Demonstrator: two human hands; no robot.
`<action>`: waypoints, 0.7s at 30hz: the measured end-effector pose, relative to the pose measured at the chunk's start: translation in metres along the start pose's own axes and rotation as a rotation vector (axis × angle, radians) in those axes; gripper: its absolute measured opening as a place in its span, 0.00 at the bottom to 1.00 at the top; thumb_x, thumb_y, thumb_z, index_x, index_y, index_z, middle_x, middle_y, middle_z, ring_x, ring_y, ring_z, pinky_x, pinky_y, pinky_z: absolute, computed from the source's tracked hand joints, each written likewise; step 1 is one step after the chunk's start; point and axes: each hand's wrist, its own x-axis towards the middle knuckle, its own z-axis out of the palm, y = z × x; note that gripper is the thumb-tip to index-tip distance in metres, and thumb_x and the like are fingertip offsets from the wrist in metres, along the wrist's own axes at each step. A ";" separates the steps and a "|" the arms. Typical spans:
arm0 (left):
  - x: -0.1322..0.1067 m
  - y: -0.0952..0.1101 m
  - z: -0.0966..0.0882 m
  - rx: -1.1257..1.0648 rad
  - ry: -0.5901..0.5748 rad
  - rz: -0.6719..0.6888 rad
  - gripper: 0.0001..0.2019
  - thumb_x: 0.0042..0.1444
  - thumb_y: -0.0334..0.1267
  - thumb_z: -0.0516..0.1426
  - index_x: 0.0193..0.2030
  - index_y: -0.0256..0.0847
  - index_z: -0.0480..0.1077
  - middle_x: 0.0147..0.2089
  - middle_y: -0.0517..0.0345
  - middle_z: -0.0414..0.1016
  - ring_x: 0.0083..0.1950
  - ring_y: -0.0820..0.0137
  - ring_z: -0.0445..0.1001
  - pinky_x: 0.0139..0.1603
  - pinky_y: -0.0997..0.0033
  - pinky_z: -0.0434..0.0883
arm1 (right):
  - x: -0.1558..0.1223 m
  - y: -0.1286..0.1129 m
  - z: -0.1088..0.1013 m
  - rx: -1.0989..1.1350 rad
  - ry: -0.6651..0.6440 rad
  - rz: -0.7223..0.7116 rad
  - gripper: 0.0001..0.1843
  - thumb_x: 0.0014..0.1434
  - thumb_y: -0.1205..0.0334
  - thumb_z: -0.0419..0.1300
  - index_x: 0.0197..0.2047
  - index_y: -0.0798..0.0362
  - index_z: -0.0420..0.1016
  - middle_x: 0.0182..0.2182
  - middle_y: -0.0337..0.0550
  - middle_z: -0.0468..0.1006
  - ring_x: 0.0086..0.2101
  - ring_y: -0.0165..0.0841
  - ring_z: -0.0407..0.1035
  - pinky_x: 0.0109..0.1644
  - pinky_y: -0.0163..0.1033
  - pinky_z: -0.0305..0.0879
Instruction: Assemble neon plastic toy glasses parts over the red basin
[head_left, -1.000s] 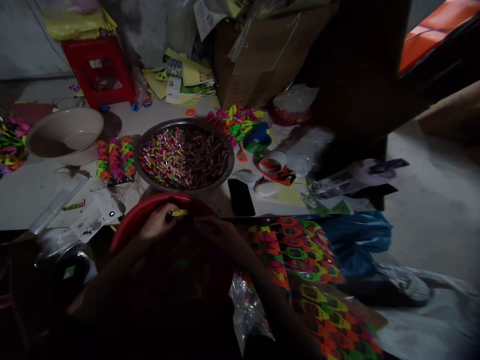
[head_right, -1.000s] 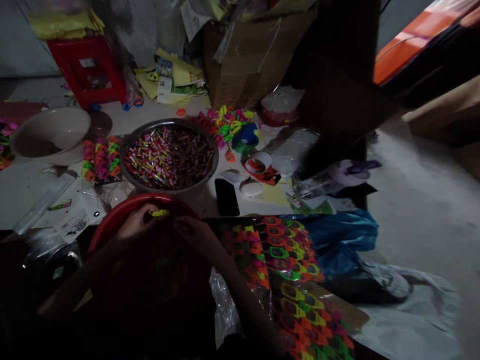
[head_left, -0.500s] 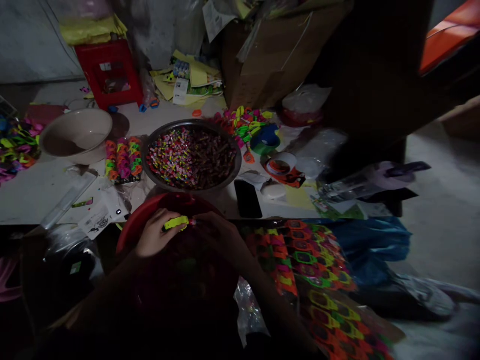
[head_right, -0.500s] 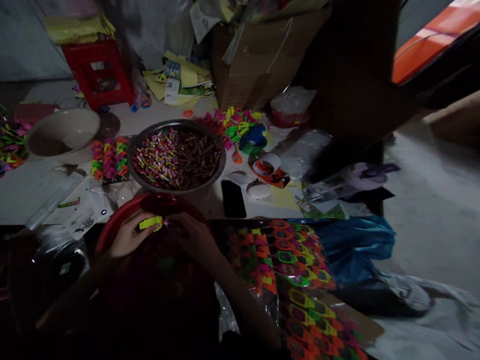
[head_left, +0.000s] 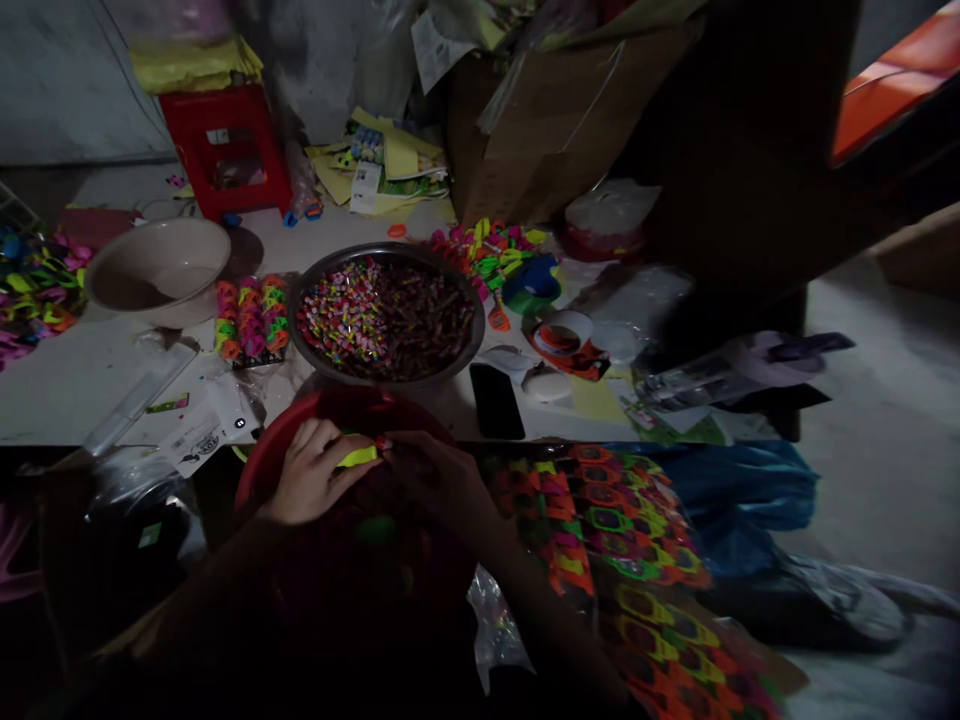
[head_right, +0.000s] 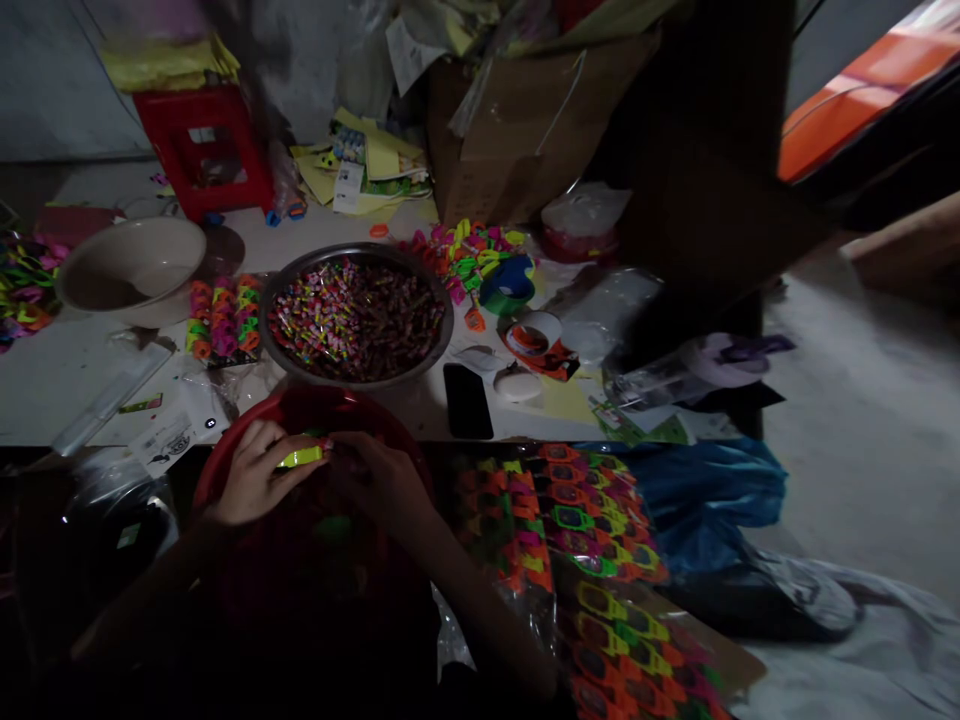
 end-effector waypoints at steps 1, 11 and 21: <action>0.000 0.000 0.000 0.013 0.004 0.009 0.11 0.61 0.45 0.55 0.43 0.42 0.74 0.32 0.58 0.65 0.36 0.69 0.64 0.36 0.70 0.64 | 0.000 -0.001 0.000 -0.005 -0.007 0.007 0.10 0.62 0.62 0.57 0.46 0.51 0.74 0.39 0.43 0.82 0.35 0.33 0.77 0.39 0.35 0.71; -0.002 -0.003 -0.007 0.240 0.110 0.275 0.09 0.64 0.35 0.52 0.41 0.37 0.74 0.30 0.56 0.68 0.37 0.66 0.64 0.39 0.67 0.62 | 0.001 -0.001 0.002 -0.057 -0.161 -0.035 0.08 0.62 0.64 0.56 0.44 0.54 0.75 0.36 0.45 0.82 0.33 0.32 0.77 0.35 0.31 0.69; -0.012 -0.017 0.012 0.212 0.041 0.278 0.10 0.63 0.31 0.53 0.46 0.43 0.73 0.35 0.57 0.74 0.41 0.67 0.69 0.47 0.66 0.64 | 0.009 0.009 -0.003 -0.159 -0.504 0.162 0.10 0.62 0.65 0.56 0.46 0.55 0.75 0.38 0.47 0.82 0.37 0.35 0.77 0.39 0.34 0.67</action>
